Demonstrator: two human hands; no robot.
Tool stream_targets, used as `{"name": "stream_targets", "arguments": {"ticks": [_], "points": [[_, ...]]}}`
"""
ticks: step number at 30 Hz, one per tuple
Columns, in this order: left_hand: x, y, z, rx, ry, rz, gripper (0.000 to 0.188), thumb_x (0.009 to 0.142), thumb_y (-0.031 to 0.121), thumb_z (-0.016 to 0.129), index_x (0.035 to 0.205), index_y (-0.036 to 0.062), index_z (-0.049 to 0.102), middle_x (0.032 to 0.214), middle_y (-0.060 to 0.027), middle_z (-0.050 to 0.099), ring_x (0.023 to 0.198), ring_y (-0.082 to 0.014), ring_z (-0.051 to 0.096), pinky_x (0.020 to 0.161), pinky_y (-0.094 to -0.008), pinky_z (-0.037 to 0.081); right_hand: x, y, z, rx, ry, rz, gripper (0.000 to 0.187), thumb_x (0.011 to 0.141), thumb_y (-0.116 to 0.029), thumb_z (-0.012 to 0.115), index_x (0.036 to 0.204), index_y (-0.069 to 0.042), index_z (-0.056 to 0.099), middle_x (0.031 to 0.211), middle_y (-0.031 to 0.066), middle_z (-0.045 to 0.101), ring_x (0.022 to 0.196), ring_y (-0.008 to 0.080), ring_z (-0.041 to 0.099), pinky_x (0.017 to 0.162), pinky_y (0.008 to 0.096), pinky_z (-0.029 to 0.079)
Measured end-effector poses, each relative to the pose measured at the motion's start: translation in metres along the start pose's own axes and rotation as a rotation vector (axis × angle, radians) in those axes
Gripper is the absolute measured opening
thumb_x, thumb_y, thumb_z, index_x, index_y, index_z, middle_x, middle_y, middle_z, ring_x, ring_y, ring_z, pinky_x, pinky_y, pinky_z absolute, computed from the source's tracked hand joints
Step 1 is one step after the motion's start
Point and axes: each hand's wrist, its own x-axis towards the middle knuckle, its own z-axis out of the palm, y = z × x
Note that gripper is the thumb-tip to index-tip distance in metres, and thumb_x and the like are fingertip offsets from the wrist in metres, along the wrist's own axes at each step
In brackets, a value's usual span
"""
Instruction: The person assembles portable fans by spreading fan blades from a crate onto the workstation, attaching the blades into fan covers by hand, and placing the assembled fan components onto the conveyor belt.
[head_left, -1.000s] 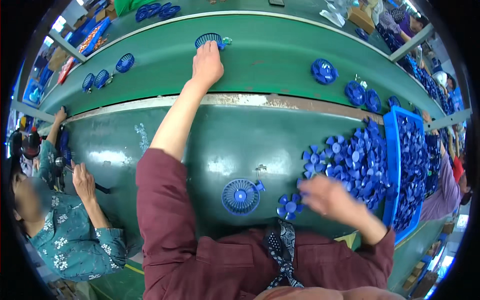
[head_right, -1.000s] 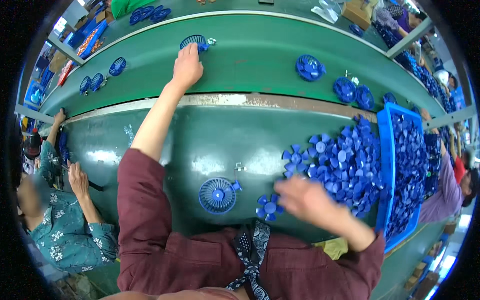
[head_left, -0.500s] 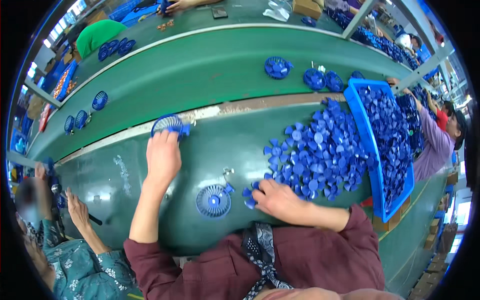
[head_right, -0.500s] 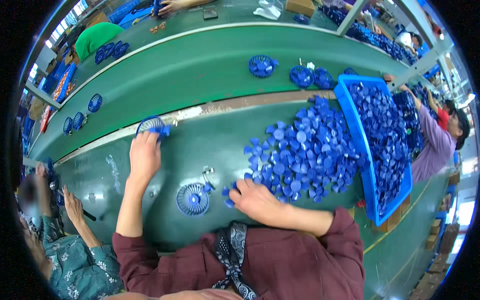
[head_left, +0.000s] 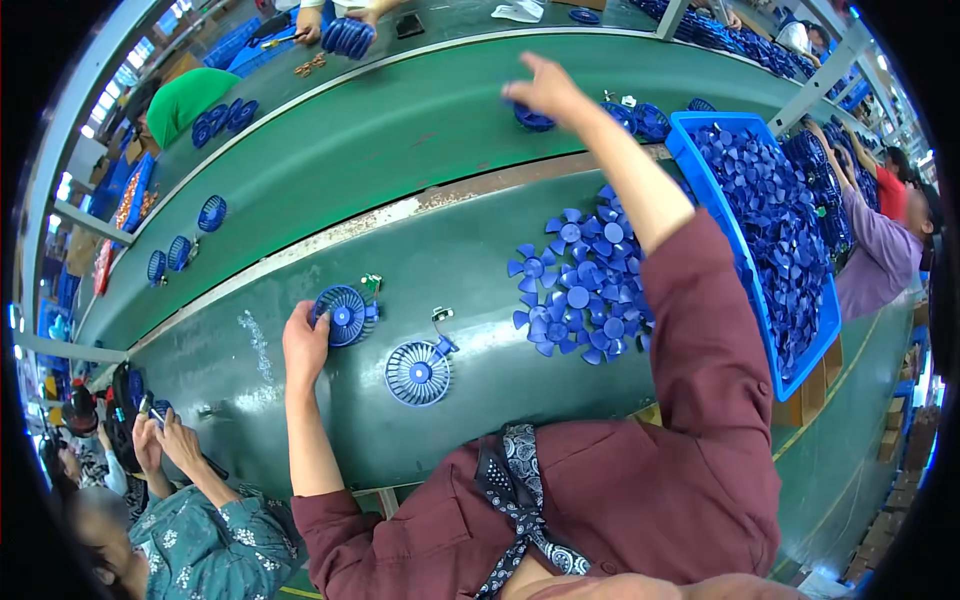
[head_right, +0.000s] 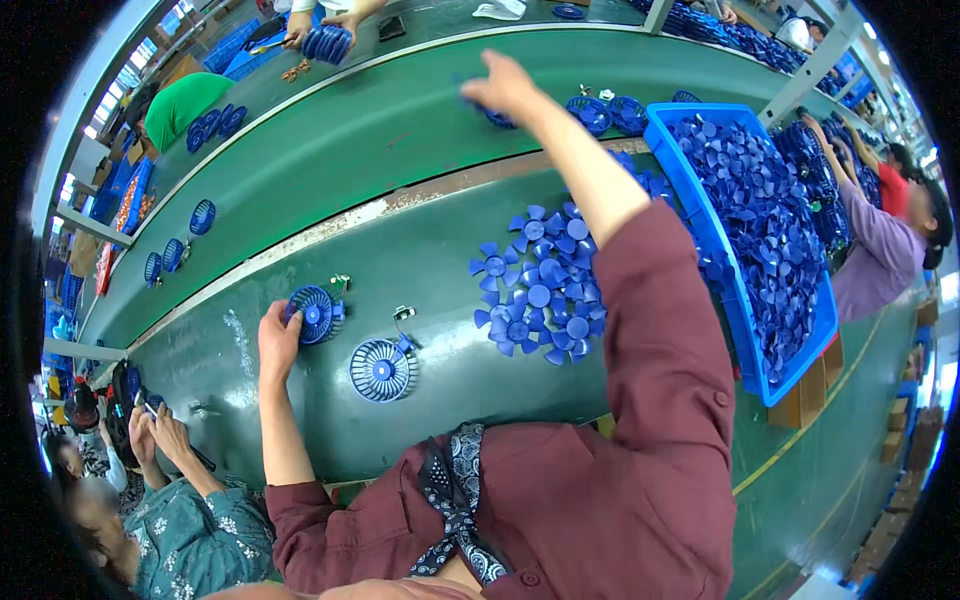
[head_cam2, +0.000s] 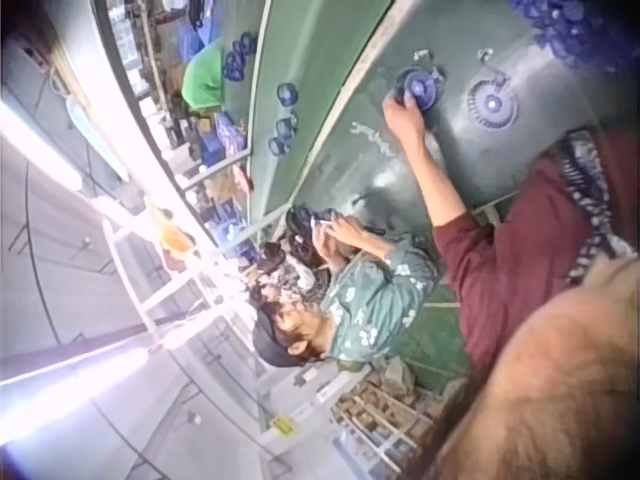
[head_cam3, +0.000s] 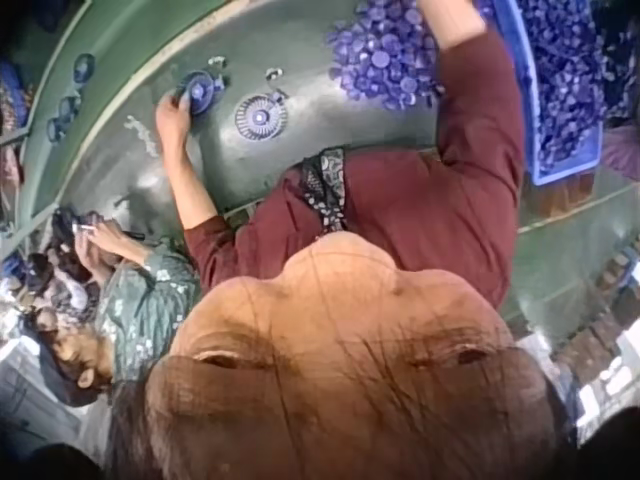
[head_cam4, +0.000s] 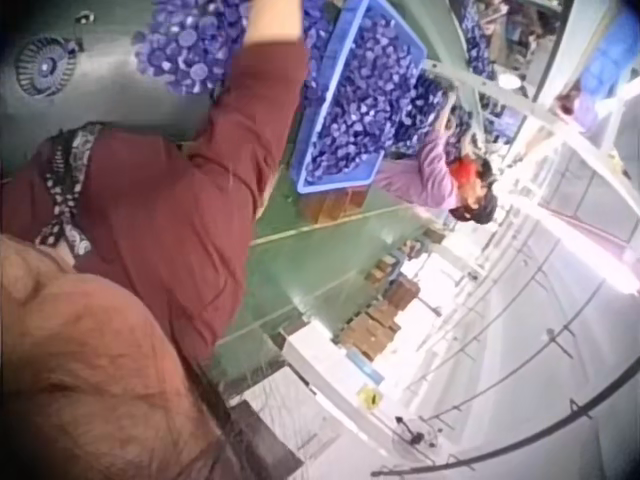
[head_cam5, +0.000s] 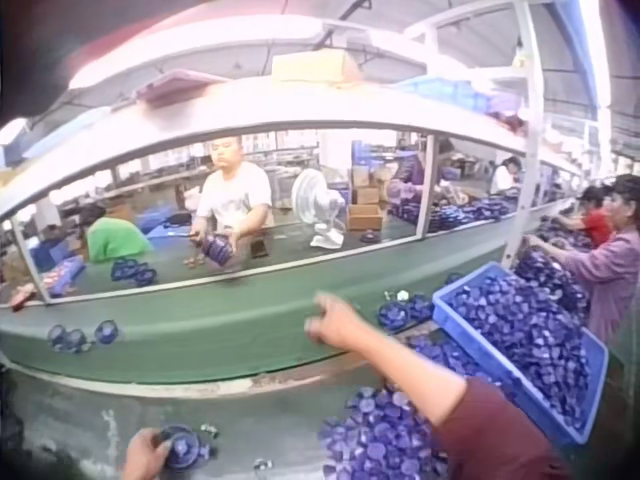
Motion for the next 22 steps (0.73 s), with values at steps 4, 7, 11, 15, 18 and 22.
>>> {"name": "stream_targets", "arguments": {"ticks": [4, 7, 11, 15, 18, 22], "points": [[-0.007, 0.009, -0.005, 0.083, 0.031, -0.078, 0.017, 0.09, 0.011, 0.054, 0.099, -0.0025, 0.058, 0.08, -0.0175, 0.063, 0.079, -0.0289, 0.063, 0.074, -0.0378, 0.049, 0.042, -0.01, -0.006, 0.237, -0.23, 0.487, 0.085, 0.07, -0.022, 0.076, 0.14, 0.004, 0.034, 0.065, 0.0091, 0.058, 0.048, 0.0136, 0.049, 0.038, 0.0299, 0.036], [-0.013, 0.027, -0.01, -0.28, 0.073, -0.255, 0.019, 0.095, 0.014, 0.051, 0.103, -0.0028, 0.056, 0.084, -0.0099, 0.062, 0.078, -0.015, 0.062, 0.068, -0.0308, 0.049, 0.021, -0.002, 0.014, 0.22, -0.168, 0.302, 0.056, 0.071, -0.025, 0.077, 0.117, 0.003, 0.061, 0.07, 0.0082, 0.061, 0.059, 0.0125, 0.054, 0.051, 0.0292, 0.044], [-0.016, 0.03, -0.012, -1.032, -0.042, -0.379, 0.023, 0.094, 0.018, 0.058, 0.107, -0.001, 0.057, 0.094, -0.0039, 0.062, 0.083, -0.0141, 0.06, 0.072, -0.0308, 0.05, -0.058, -0.089, -0.002, 0.551, -0.457, 0.4, 0.039, 0.08, -0.026, 0.073, 0.109, 0.0, 0.066, 0.077, -0.0003, 0.062, 0.062, 0.0053, 0.051, 0.052, 0.0214, 0.04], [-0.025, 0.065, 0.006, -1.367, -0.235, -0.398, 0.024, 0.094, 0.024, 0.059, 0.107, 0.0038, 0.057, 0.098, -0.0061, 0.064, 0.088, -0.0186, 0.064, 0.079, -0.039, 0.053, -0.119, -0.133, -0.015, 0.752, -0.652, 0.433, 0.039, 0.085, -0.017, 0.066, 0.119, 0.001, 0.057, 0.078, -0.0005, 0.059, 0.063, 0.0041, 0.05, 0.052, 0.018, 0.037], [-0.029, 0.106, 0.017, -1.413, -0.339, -0.384, 0.027, 0.095, 0.025, 0.056, 0.109, 0.0015, 0.057, 0.101, -0.0096, 0.065, 0.091, -0.0223, 0.066, 0.082, -0.0438, 0.055, -0.156, -0.151, -0.016, 0.826, -0.649, 0.357, 0.035, 0.081, -0.007, 0.069, 0.113, 0.002, 0.058, 0.085, -0.0003, 0.059, 0.065, 0.003, 0.048, 0.058, 0.0184, 0.041], [-0.038, 0.125, 0.035, -1.483, -0.347, -0.388, 0.035, 0.096, 0.03, 0.056, 0.113, -0.0001, 0.055, 0.102, -0.0089, 0.065, 0.091, -0.0219, 0.066, 0.081, -0.0428, 0.055, -0.185, -0.17, -0.017, 0.426, -0.59, -0.161, 0.036, 0.079, -0.006, 0.07, 0.113, -0.004, 0.061, 0.085, 0.002, 0.059, 0.063, 0.0094, 0.05, 0.062, 0.0227, 0.044]]}}
